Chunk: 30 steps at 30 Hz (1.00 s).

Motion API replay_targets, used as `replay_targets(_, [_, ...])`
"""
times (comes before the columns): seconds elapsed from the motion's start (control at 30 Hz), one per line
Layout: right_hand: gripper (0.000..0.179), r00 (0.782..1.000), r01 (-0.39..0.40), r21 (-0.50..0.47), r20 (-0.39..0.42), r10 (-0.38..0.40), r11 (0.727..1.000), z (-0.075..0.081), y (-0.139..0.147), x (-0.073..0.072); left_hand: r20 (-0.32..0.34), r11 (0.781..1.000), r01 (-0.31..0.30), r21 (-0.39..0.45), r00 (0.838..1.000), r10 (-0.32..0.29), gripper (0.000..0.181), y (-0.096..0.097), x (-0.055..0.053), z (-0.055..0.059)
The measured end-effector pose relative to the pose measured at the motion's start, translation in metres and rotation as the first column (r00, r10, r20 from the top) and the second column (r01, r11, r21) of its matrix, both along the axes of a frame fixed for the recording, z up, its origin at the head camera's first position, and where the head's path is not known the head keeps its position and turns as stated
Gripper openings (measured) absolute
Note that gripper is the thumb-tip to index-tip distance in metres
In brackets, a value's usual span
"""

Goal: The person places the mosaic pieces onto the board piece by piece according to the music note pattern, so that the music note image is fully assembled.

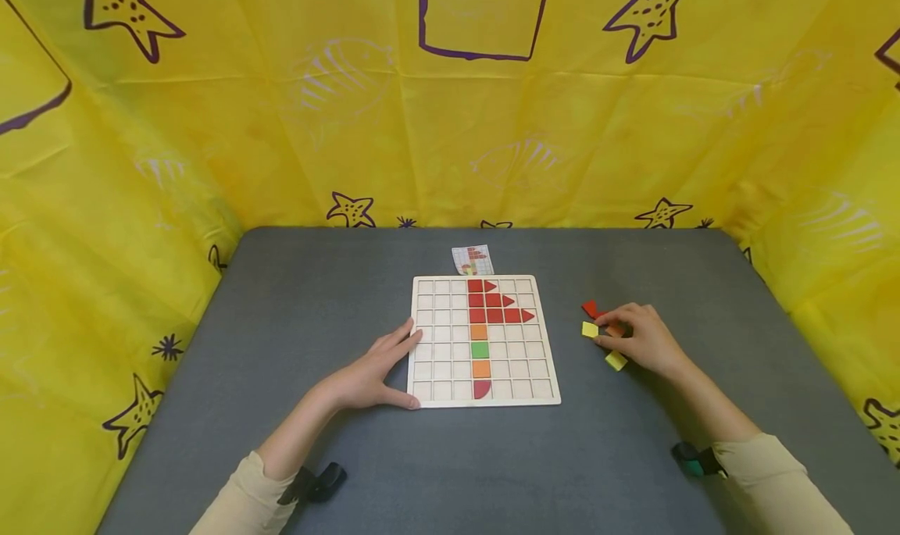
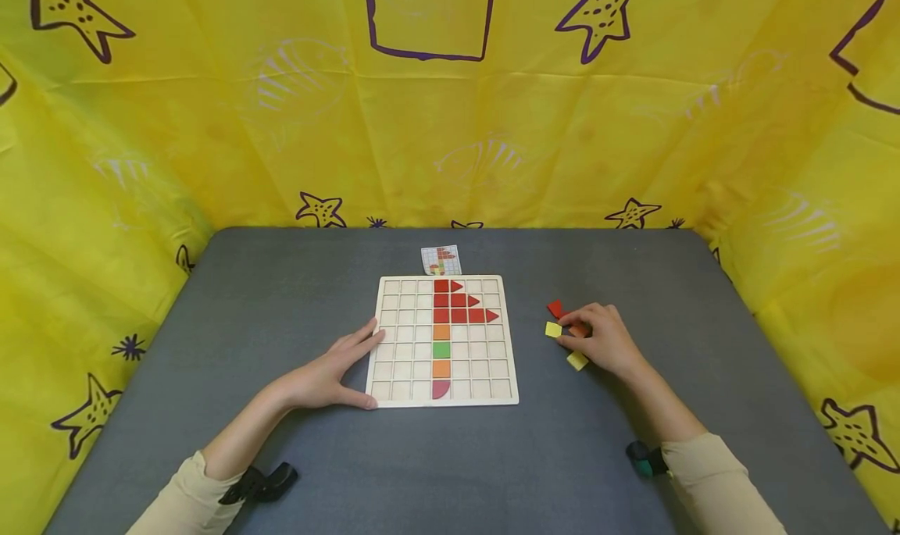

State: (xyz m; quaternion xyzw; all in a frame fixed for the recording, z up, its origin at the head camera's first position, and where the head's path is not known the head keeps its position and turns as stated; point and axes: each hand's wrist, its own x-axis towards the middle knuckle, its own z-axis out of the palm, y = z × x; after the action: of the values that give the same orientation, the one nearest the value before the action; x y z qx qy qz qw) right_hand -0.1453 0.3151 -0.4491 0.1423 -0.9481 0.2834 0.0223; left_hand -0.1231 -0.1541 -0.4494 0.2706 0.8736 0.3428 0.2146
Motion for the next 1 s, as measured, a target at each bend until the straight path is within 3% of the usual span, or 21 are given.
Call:
replay_targets(0.13, [0.027,1.0,0.02,-0.045,0.01,-0.02,0.999,-0.002,-0.008,0.0,0.004,1.0,-0.004,-0.001,1.0,0.004,0.108,0.0,0.0,0.001])
replay_targets(0.3, [0.031,0.994,0.055,-0.158,0.099,-0.04,0.986,-0.001,-0.031,0.001,0.013,1.0,-0.012,-0.005,1.0,0.012,0.108,0.0,0.0,0.001])
replay_targets(0.5, [0.029,0.984,0.011,-0.315,0.17,0.045,0.949,0.003,-0.072,0.005,0.016,1.0,-0.015,-0.007,1.0,0.016,0.108,0.0,0.0,0.002])
replay_targets(0.73, [0.027,0.977,-0.126,-0.267,0.135,0.166,0.955,0.003,-0.124,0.008,0.011,1.0,-0.018,-0.008,1.0,0.018,0.108,-0.001,0.0,0.002])
replay_targets(1.0, [0.023,0.95,-0.295,-0.158,0.055,0.306,0.943,-0.002,-0.167,0.01,0.018,1.0,-0.014,-0.007,1.0,0.015,0.107,0.0,0.0,0.001])
